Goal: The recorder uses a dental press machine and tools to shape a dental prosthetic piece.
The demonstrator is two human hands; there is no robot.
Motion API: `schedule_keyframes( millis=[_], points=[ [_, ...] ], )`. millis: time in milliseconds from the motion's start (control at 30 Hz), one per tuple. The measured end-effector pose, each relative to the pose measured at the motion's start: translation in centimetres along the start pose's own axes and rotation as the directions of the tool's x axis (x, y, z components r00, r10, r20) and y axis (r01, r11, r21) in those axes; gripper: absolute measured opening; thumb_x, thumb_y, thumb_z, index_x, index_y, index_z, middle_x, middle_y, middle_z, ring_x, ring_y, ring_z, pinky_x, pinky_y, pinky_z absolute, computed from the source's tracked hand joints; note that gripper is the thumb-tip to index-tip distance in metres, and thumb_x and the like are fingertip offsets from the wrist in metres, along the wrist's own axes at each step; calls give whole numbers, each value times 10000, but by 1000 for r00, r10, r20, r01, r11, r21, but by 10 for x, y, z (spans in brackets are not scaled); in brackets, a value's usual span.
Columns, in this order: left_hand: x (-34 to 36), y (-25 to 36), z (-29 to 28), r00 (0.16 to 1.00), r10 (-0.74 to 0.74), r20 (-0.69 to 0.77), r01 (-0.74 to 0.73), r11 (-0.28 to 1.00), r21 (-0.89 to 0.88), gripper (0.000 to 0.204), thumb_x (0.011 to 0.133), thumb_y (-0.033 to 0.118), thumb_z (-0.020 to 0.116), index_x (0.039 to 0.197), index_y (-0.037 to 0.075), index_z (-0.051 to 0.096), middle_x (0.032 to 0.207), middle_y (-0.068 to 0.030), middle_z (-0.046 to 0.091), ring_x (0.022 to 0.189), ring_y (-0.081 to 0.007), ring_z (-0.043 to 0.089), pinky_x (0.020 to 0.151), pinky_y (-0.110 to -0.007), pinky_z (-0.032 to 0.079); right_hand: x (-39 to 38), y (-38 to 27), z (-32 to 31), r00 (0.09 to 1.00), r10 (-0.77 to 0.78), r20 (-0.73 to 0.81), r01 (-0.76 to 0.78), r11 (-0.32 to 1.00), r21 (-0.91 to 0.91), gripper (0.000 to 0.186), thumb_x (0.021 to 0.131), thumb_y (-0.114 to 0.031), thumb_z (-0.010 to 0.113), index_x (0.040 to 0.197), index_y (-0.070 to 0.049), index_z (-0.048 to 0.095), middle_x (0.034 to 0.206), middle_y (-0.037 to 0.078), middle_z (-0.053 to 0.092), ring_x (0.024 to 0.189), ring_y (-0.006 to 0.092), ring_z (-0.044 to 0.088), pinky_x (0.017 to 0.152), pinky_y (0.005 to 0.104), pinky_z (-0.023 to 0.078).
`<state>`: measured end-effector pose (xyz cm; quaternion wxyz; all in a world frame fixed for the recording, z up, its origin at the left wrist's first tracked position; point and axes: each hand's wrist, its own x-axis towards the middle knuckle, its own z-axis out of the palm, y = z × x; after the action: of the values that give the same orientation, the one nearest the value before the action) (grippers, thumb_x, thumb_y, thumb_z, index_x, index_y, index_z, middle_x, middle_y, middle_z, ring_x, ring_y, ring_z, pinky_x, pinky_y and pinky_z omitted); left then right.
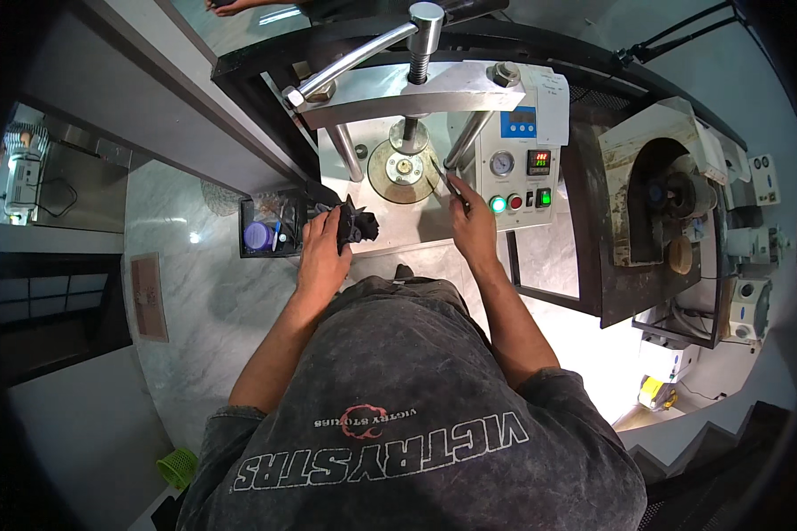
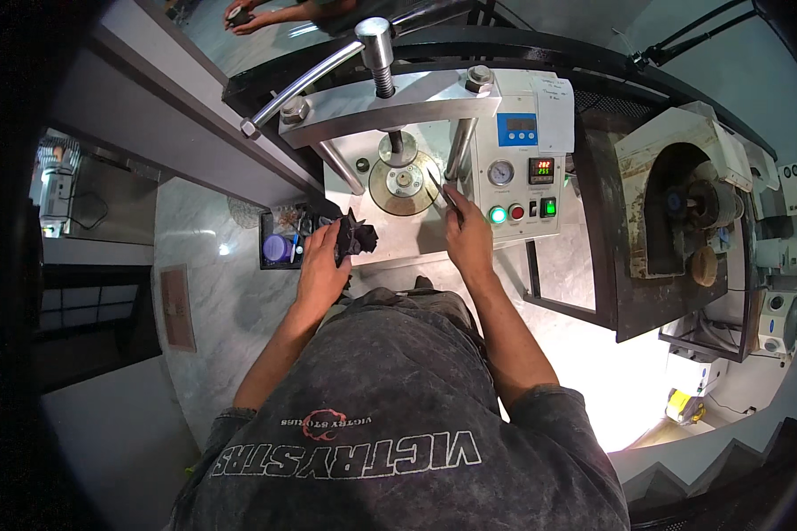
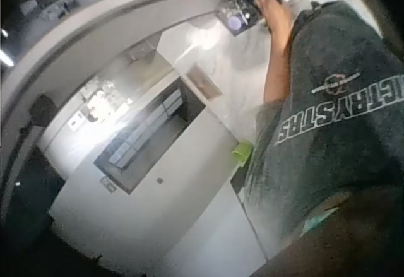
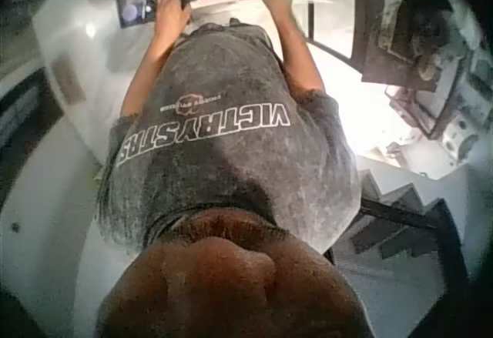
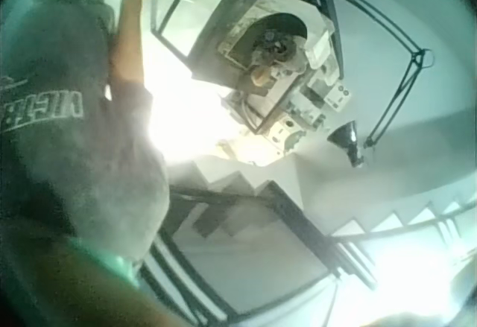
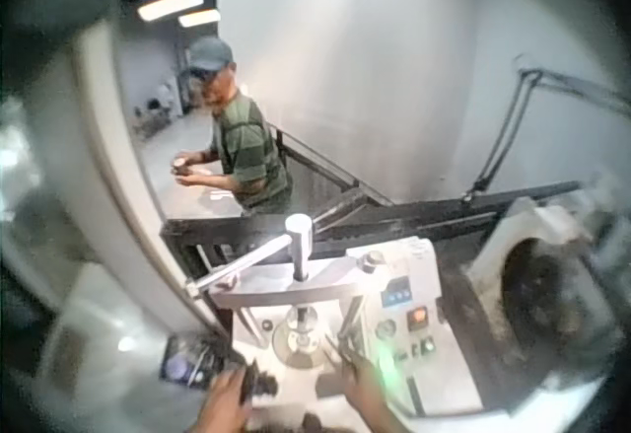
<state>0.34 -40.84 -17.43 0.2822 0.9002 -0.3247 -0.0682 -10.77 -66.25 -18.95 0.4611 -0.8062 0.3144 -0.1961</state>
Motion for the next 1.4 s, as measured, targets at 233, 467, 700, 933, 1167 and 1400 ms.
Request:
schedule_keyframes(
  millis=[233, 467, 700, 933, 1167, 1400],
  points=[
    [0, -1, -4, 997, -66, 35, 67, 998, -10, 603, 804, 17, 747, 1365, -36, 533, 1316, -206, 562, 1205, -403, 522, 1045, -453, 434, 24, -7, 2, 994, -70, 78, 78, 992, -99, 396, 939, -78, 574, 1317, -149, 668, 1006, 174, 715, 813, 260, 670, 773, 356, 523],
    [3, -1, -4, 998, -53, 29, 53, 998, 31, 562, 809, 33, 753, 1335, -31, 565, 1267, -199, 588, 1166, -402, 542, 1012, -455, 448, 34, -4, 6, 986, -157, 60, 163, 981, -101, 349, 901, -86, 616, 1237, -130, 701, 911, 197, 672, 820, 372, 663, 759, 442, 530],
    [5, 1, -5, 996, -88, 32, 86, 995, 51, 559, 812, 54, 759, 1330, -35, 571, 1264, -202, 591, 1168, -396, 545, 1002, -453, 453, 32, -13, 6, 973, -194, 125, 209, 971, -117, 332, 920, -82, 623, 1237, -128, 709, 1007, 176, 712, 837, 283, 699, 775, 356, 546],
    [11, -1, -3, 987, -159, -13, 159, 987, 23, 561, 851, 115, 751, 1350, -40, 549, 1282, -205, 591, 1212, -386, 541, 1040, -441, 450, 29, -6, 8, 990, -119, 82, 126, 988, -86, 332, 908, -87, 638, 1227, -136, 716, 1021, 181, 714, 865, 304, 705, 790, 363, 553],
    [15, -3, 0, 986, -165, -4, 165, 985, 53, 577, 855, 147, 755, 1361, -32, 542, 1306, -200, 583, 1241, -386, 523, 1059, -443, 436, 26, -17, 11, 972, -79, 220, 115, 981, -158, 334, 909, -91, 639, 1236, -127, 703, 1069, 193, 711, 892, 320, 707, 793, 382, 556],
    [15, -4, 0, 984, -176, -20, 177, 984, 26, 575, 859, 155, 751, 1367, -18, 543, 1312, -204, 576, 1257, -385, 517, 1063, -443, 435, 19, -7, 15, 986, -150, 71, 159, 976, -147, 320, 919, -84, 632, 1232, -113, 693, 1055, 192, 710, 874, 321, 709, 765, 390, 554]
  ],
)
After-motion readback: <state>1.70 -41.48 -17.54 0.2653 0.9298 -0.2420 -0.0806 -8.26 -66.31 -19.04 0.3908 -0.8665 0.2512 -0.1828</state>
